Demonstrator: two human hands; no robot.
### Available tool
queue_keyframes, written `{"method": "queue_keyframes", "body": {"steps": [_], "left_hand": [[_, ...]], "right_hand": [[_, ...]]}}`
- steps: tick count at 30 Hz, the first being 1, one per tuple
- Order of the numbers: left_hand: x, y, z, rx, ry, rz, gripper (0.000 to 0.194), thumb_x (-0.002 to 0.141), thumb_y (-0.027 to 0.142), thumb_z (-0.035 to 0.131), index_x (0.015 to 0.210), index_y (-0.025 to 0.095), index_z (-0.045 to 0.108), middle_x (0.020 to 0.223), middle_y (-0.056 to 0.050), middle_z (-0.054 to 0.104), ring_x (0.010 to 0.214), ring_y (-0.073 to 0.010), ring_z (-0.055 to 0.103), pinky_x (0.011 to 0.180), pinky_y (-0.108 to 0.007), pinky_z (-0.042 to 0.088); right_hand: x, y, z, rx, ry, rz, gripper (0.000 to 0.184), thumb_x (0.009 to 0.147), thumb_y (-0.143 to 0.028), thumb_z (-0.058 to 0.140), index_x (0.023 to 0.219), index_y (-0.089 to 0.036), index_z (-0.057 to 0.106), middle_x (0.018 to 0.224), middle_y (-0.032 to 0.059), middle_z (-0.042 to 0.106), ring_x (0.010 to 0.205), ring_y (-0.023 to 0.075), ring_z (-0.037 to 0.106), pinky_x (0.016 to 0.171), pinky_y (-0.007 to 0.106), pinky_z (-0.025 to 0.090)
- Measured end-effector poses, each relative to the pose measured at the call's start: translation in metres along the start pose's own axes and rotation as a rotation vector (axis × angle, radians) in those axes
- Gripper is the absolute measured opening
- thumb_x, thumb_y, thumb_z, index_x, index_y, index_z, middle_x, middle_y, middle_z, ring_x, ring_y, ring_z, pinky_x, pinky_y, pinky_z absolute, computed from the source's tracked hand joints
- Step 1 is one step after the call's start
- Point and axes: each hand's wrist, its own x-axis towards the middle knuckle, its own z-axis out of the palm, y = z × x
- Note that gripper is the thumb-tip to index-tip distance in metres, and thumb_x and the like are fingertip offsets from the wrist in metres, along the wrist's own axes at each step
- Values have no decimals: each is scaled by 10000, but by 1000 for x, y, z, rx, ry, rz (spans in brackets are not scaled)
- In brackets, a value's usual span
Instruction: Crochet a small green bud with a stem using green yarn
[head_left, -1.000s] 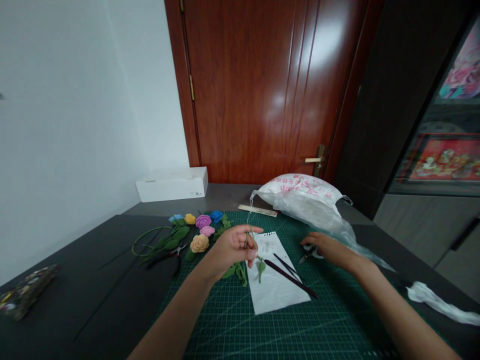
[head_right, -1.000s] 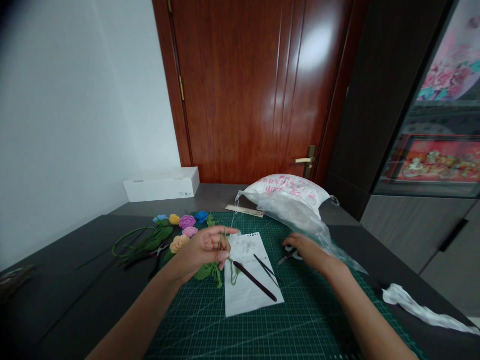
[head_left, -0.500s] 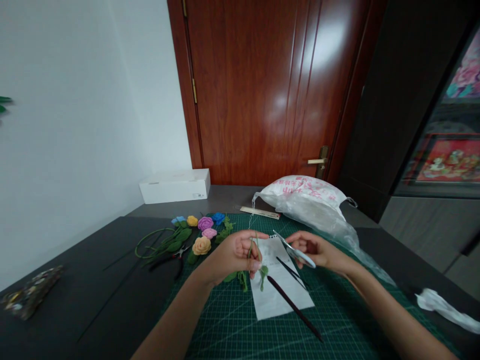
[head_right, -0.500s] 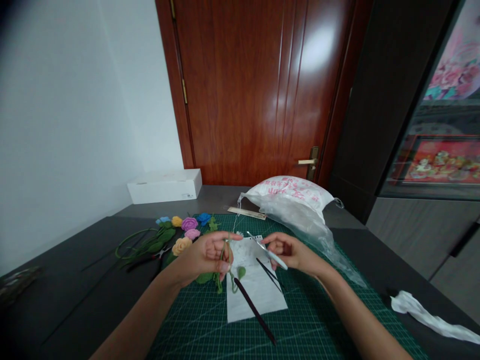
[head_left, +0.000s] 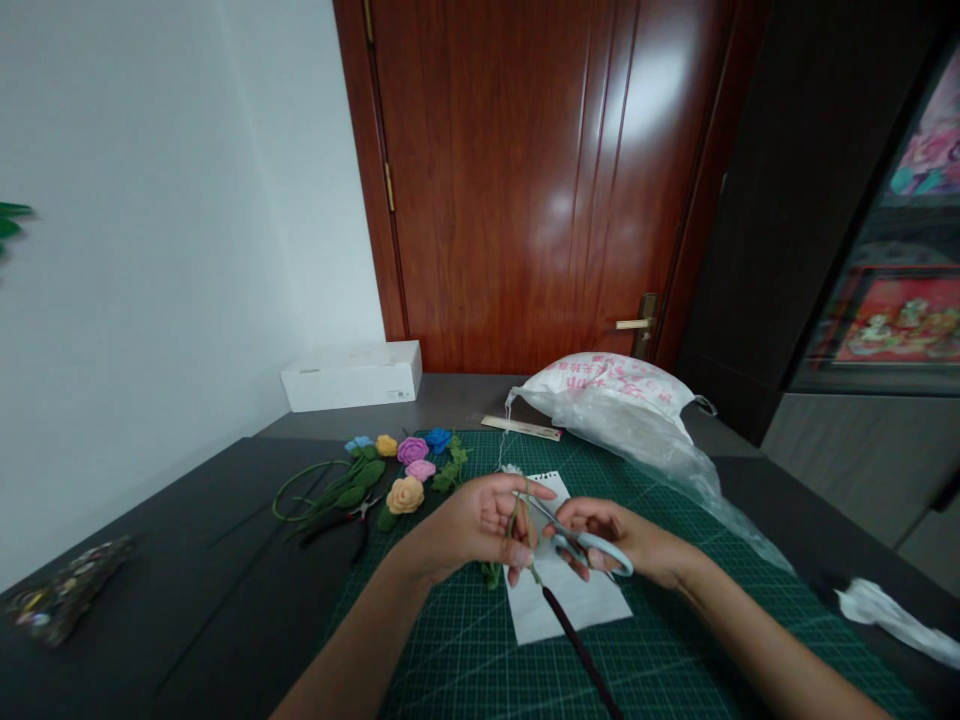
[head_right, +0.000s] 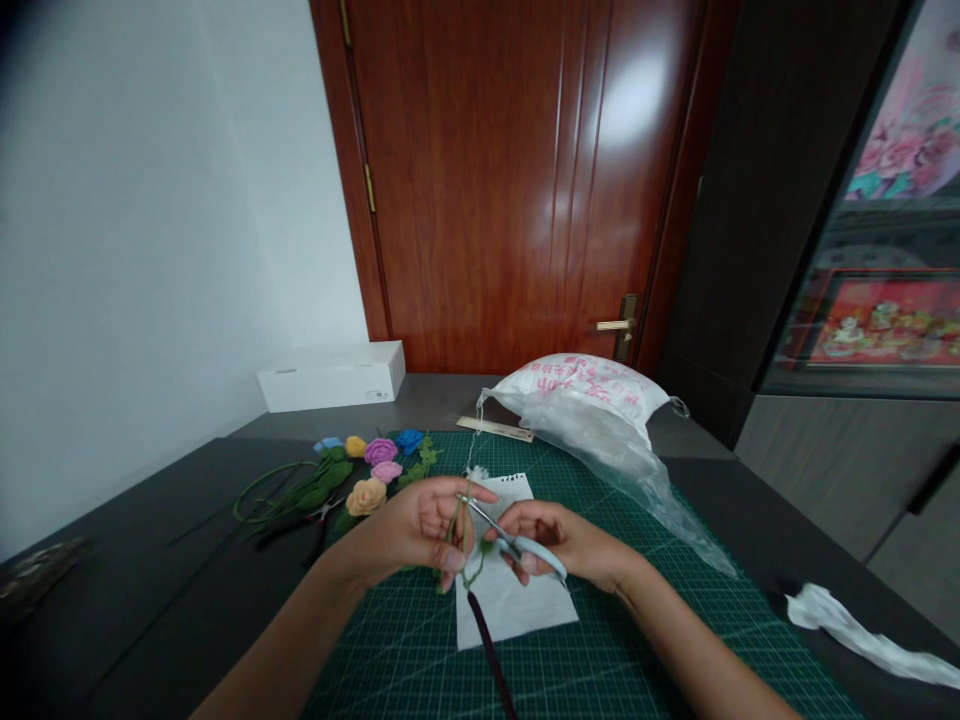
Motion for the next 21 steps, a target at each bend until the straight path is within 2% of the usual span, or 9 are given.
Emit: {"method": "queue_keyframes", "body": {"steps": [4, 11, 19, 21], "left_hand": [[0, 1, 3, -21, -1, 5, 629, 664, 165, 915, 1238, 143, 658, 737, -16, 703, 535, -107, 616, 509, -222, 550], [2, 2, 6, -13, -71, -23, 658, 669, 195, 927, 1271, 161, 662, 746, -25, 701, 545, -116, 625, 514, -225, 538], [3, -2, 7, -82, -72, -11, 766, 645, 169, 933, 1336, 169, 601, 746, -24, 701, 548, -118, 620, 486, -205, 513], [3, -3, 5, -79, -56, 5, 773, 647, 167, 931, 1342, 170, 593, 738, -13, 691, 543, -114, 613, 498, -216, 531]], "right_hand": [[1, 3, 4, 30, -3, -14, 538, 709, -505, 896, 1059, -154, 685, 826, 14, 678, 659, 103, 590, 646, 236, 426], [3, 3, 7, 59, 33, -32, 593, 732, -561, 859, 1136, -158, 698, 786, 15, 681, 604, 95, 558, 595, 228, 422], [3, 5, 12, 37, 51, -60, 520, 757, -564, 838, 1069, -178, 683, 606, -64, 560, 458, 58, 418, 474, 186, 338], [2, 2, 14, 33, 44, -71, 575, 716, -605, 849, 1065, -186, 666, 666, -42, 594, 514, 75, 475, 522, 201, 387]]}}
